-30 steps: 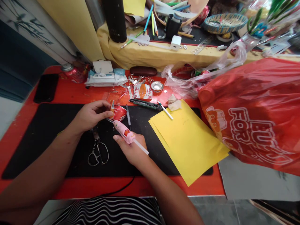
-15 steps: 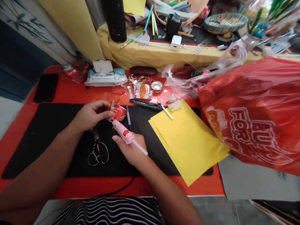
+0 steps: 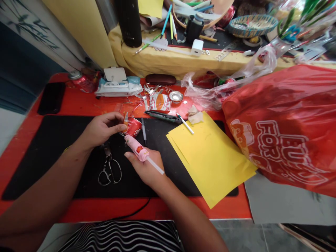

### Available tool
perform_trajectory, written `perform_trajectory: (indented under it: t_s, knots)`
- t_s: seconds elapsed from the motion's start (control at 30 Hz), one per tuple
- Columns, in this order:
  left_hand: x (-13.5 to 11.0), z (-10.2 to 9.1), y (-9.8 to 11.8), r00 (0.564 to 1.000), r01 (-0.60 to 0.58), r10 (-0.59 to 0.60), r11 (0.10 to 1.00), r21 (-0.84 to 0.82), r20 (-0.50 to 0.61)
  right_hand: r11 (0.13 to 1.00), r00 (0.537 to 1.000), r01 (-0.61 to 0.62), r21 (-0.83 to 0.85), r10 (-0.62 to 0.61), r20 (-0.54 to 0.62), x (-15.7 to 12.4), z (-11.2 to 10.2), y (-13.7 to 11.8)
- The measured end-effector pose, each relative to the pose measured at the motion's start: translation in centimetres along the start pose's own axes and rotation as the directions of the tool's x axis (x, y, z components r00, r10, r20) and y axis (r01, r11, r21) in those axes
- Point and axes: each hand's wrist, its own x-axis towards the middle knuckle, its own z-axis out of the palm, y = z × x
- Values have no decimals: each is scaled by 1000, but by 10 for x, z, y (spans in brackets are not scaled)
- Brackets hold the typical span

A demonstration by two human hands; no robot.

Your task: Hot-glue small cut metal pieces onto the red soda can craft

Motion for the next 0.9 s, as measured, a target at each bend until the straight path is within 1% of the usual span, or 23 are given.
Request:
perform_trajectory:
  t_s: [0.17,0.37,0.67,0.83,0.9]
  knots:
    - [0,0,1,1000,-10,10,1000,5,4,999,1000,6,-32,-6,10,0,-1,-1]
    - [0,1,1,1000,-5,5,1000,-14,12,998,999,51,-42,-51,13,2,0,-2]
    - [1,1,0,1000,-8,8,1000,-5,0,998,999,41,-44,-40,9,2,1,-1]
    - [0,0,-1,1000,-5,5,1000,-6,-4,1000,1000,-8,13,8,18,0,-1,4]
    - [0,0,-2,1000,1,-1,1000,-8,1,999,999,-17,51,15,41,0,-2,6]
